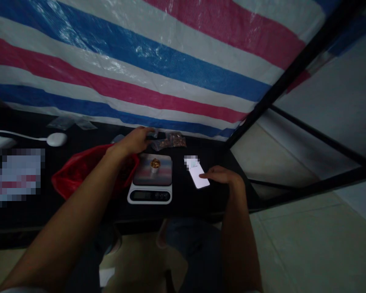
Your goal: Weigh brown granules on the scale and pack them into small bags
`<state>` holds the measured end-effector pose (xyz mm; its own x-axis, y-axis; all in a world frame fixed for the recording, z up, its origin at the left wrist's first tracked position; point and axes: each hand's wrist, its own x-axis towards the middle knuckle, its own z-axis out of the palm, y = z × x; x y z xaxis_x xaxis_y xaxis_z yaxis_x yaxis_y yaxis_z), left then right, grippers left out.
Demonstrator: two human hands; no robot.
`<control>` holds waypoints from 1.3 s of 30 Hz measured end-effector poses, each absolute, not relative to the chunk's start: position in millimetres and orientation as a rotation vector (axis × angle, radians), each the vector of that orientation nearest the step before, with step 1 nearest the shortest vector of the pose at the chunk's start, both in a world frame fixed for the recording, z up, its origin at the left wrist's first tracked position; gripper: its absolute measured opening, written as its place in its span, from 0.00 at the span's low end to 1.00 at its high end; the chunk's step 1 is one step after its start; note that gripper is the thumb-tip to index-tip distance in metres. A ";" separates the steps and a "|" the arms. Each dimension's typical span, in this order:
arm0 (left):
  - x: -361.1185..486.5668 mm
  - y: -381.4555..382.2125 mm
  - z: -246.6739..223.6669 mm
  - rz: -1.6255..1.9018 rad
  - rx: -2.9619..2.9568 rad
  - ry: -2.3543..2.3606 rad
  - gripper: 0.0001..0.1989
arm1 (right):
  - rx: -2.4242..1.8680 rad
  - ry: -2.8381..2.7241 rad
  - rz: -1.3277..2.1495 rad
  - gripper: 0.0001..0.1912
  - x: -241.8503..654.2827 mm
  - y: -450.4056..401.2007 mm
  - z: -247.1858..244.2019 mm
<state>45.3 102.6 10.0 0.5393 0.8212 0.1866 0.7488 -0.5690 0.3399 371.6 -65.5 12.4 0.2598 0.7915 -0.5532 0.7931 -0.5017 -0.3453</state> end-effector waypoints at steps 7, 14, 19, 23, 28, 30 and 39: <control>69.6 134.1 -10.2 0.164 2.542 1.239 0.20 | 2.532 1.487 -1.034 0.20 362.8 -70.5 14.6; 65.9 124.2 7.2 0.398 2.515 1.300 0.17 | 2.492 1.498 -1.040 0.20 362.5 -68.4 15.5; 47.5 101.2 47.1 0.777 2.376 1.336 0.17 | 2.533 1.556 -1.064 0.22 367.2 -71.8 11.6; 20.1 57.4 79.3 1.042 2.116 1.438 0.18 | 2.584 1.597 -1.105 0.21 370.0 -78.4 9.5; -13.1 -5.1 88.9 1.304 1.648 1.645 0.17 | 2.585 1.687 -1.224 0.16 370.5 -85.5 8.5; -23.1 -18.5 82.5 1.302 1.605 1.700 0.16 | 2.573 1.707 -1.286 0.14 371.1 -86.8 8.1; -41.2 -19.8 65.1 1.131 1.698 1.864 0.16 | 2.550 1.732 -1.256 0.16 371.0 -88.3 7.1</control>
<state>-41.2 -19.8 65.1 -0.2013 0.9507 0.2360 0.6485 -0.0512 0.7595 371.0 -88.3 7.1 0.1810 0.8606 -0.4760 0.7202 -0.4456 -0.5317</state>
